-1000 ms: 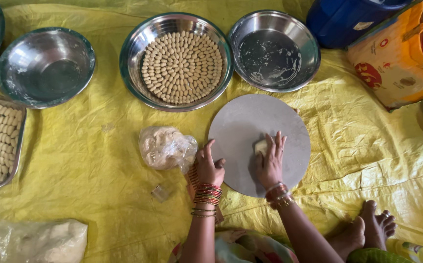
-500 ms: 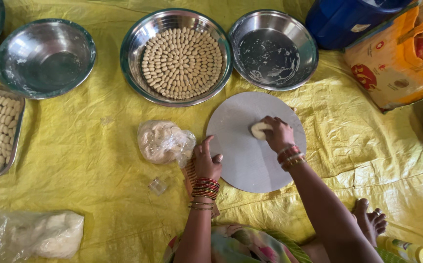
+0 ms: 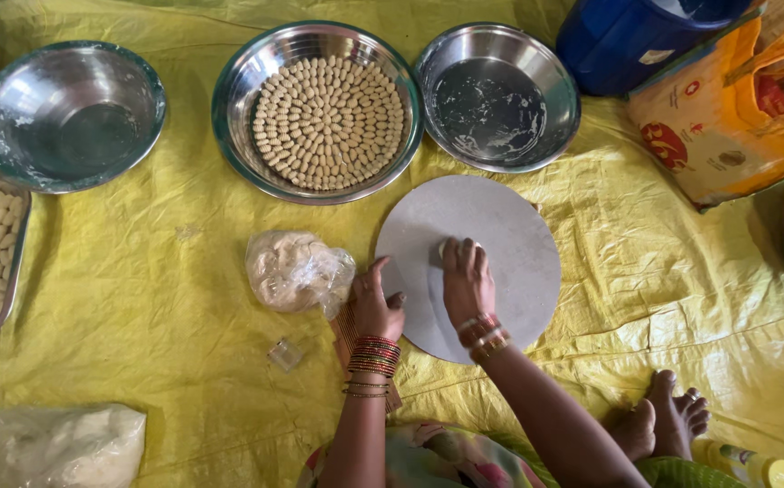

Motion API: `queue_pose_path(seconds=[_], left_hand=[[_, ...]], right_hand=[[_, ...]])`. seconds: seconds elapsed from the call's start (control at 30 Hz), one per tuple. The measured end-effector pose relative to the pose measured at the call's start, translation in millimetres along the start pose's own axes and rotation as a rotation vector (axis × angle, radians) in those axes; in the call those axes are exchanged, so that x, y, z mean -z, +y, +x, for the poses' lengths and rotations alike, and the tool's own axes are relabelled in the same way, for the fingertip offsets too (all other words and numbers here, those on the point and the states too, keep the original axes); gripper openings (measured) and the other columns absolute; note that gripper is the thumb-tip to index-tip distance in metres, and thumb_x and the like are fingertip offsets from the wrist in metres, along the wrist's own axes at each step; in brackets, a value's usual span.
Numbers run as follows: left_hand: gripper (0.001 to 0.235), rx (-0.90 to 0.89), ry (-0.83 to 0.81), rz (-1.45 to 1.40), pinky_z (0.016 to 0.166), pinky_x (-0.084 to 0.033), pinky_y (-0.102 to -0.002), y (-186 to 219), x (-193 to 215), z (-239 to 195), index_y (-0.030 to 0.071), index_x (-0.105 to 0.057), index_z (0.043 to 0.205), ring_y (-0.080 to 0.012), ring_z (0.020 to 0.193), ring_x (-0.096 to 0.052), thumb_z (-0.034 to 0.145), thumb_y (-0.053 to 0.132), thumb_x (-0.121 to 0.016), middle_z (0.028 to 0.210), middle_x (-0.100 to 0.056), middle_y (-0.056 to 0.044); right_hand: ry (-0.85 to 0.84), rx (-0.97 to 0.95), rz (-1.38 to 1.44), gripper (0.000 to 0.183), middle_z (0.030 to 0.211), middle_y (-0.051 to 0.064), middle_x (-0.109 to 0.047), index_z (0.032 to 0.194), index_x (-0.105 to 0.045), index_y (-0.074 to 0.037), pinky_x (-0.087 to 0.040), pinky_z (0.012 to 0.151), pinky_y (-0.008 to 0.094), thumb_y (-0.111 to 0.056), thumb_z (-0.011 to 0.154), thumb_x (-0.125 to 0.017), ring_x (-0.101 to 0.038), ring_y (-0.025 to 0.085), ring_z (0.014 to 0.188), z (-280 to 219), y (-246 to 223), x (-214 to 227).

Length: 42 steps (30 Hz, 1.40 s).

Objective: The person sits on the floor and shapes dough into small balls, then uses a wooden ridged tool to press and cut the dough into ridged snack pieces. The finished pieces are placed into a metal bowl.

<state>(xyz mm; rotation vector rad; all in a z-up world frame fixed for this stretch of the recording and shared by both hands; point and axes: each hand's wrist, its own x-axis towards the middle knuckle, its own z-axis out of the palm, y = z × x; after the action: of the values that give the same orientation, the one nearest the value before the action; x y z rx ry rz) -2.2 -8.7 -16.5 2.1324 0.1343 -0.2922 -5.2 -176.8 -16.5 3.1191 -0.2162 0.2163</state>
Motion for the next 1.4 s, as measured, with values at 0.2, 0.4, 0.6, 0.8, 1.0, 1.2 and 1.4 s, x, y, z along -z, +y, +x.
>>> queue_pose_path(seconds=[0.2,0.4,0.6,0.8,1.0,1.2,1.4], left_hand=[[0.072,-0.047,0.035,-0.042,0.092,-0.056,-0.044,0.1,2.1,-0.8,0.028,-0.045,0.147,-0.0343,0.118,-0.062,0.085,0.007,-0.076,0.134,-0.051,-0.016],[0.076,-0.025,0.021,-0.023,0.093,-0.055,-0.044,1.8,3.1,-1.3,0.029,-0.043,0.146,-0.0346,0.118,-0.060,0.082,0.008,-0.079,0.133,-0.051,-0.015],[0.075,0.012,0.009,-0.041,0.086,-0.061,-0.043,-1.0,-2.9,2.2,0.030,-0.041,0.147,-0.0319,0.118,-0.062,0.084,0.007,-0.075,0.143,-0.046,-0.015],[0.072,0.011,-0.009,-0.076,0.088,-0.062,-0.041,-1.7,-2.6,1.7,0.029,-0.040,0.147,-0.0316,0.119,-0.063,0.086,0.010,-0.073,0.146,-0.044,-0.016],[0.071,0.046,-0.031,-0.039,0.094,-0.058,-0.042,3.2,2.6,-1.0,0.029,-0.043,0.147,-0.0323,0.120,-0.062,0.086,0.010,-0.075,0.139,-0.050,-0.015],[0.074,-0.128,0.082,-0.076,0.097,-0.053,-0.047,-2.1,-0.2,-0.2,0.024,-0.046,0.144,-0.0378,0.122,-0.060,0.080,0.002,-0.077,0.137,-0.050,-0.019],[0.073,0.010,0.005,-0.032,0.093,-0.055,-0.044,3.3,3.2,-2.0,0.029,-0.043,0.147,-0.0335,0.120,-0.061,0.085,0.009,-0.076,0.136,-0.050,-0.016]], right_hand=[[0.081,0.105,0.246,0.070,0.154,0.013,-0.049,0.140,-0.054,-0.014,-0.043,0.112,0.053,0.000,0.074,-0.068,-0.047,0.039,0.141,-63.8,23.2,11.8],[0.206,-0.196,0.544,0.039,0.131,0.006,-0.062,0.123,-0.061,-0.010,-0.052,0.104,0.045,-0.029,0.090,-0.072,-0.059,0.033,0.123,-59.4,41.9,-6.4],[0.336,-0.027,0.161,0.041,0.097,0.010,-0.072,0.095,-0.074,-0.010,-0.054,0.085,0.047,-0.049,0.092,-0.061,-0.063,0.025,0.094,-9.5,-38.5,-17.3],[-0.178,-0.076,0.472,0.042,0.051,0.000,-0.059,0.061,-0.064,-0.014,-0.049,0.048,0.035,-0.025,0.099,-0.051,-0.047,0.013,0.042,70.5,-11.2,-11.1],[0.103,-0.116,0.834,0.036,0.055,0.012,-0.054,0.071,-0.060,-0.003,-0.042,0.049,0.040,-0.020,0.103,-0.064,-0.046,0.025,0.048,119.7,11.8,-16.8],[0.261,0.054,0.724,0.033,0.112,0.014,-0.068,0.123,-0.061,-0.011,-0.054,0.088,0.043,-0.007,0.092,-0.050,-0.067,0.032,0.104,79.2,4.4,-1.6],[0.086,-0.079,0.429,0.053,0.159,0.018,-0.042,0.144,-0.051,-0.013,-0.027,0.116,0.059,-0.013,0.091,-0.050,-0.027,0.039,0.149,-16.7,7.5,12.2]])
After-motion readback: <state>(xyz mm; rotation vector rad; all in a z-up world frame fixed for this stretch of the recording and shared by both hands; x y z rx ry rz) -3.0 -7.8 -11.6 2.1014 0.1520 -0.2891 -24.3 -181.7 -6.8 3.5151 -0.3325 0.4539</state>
